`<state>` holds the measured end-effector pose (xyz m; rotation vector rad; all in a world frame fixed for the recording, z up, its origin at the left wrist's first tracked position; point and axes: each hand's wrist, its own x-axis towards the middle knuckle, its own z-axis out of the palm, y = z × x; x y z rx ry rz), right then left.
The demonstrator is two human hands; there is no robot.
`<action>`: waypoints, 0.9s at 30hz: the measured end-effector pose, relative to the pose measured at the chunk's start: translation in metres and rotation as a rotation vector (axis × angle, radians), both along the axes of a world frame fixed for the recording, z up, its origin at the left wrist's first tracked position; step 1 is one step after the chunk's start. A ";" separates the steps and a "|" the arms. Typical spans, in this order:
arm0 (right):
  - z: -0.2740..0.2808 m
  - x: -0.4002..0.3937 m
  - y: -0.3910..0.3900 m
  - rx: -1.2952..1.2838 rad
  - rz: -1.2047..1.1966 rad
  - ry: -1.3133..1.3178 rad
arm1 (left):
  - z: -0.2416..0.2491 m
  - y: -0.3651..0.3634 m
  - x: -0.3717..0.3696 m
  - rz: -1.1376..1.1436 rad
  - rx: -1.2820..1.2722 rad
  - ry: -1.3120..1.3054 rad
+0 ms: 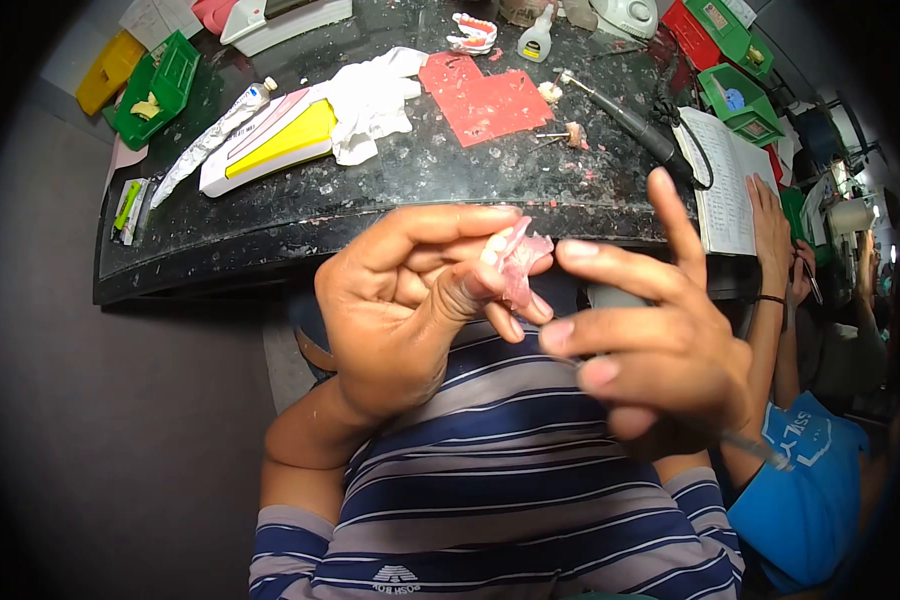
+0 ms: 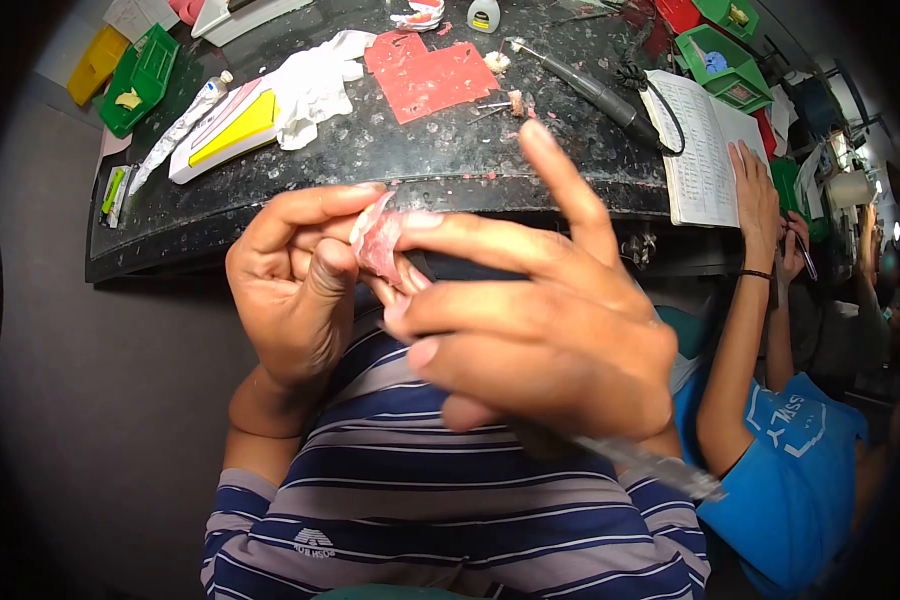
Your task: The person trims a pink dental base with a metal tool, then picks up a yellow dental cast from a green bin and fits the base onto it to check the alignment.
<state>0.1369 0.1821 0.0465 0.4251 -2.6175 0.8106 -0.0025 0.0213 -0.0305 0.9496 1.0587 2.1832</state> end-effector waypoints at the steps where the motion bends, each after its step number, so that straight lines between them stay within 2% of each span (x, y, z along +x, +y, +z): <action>1: -0.002 0.001 0.000 -0.081 -0.047 0.001 | 0.001 0.001 -0.001 -0.031 0.005 -0.054; 5: -0.003 -0.002 -0.003 0.063 -0.117 0.040 | -0.001 0.003 -0.003 -0.044 0.005 -0.099; 9: -0.021 -0.018 -0.023 0.352 -0.289 0.236 | -0.004 0.007 -0.002 0.033 0.004 -0.144; 11: -0.023 -0.018 -0.025 0.364 -0.320 0.270 | -0.004 0.005 -0.005 0.035 -0.062 -0.152; 14: -0.016 -0.010 -0.022 0.203 -0.181 0.097 | -0.004 0.006 -0.003 0.031 -0.039 -0.250; 18: -0.028 -0.020 -0.024 0.394 -0.342 0.276 | -0.006 0.005 -0.004 0.057 -0.050 -0.239; 22: -0.027 -0.013 -0.024 0.254 -0.269 0.135 | -0.009 0.003 -0.011 -0.059 0.073 -0.375; 25: -0.028 -0.015 -0.024 0.263 -0.306 0.252 | -0.002 0.002 -0.008 -0.067 0.048 -0.421; 27: -0.028 -0.019 -0.025 0.331 -0.334 0.231 | -0.003 0.003 -0.007 -0.073 0.069 -0.374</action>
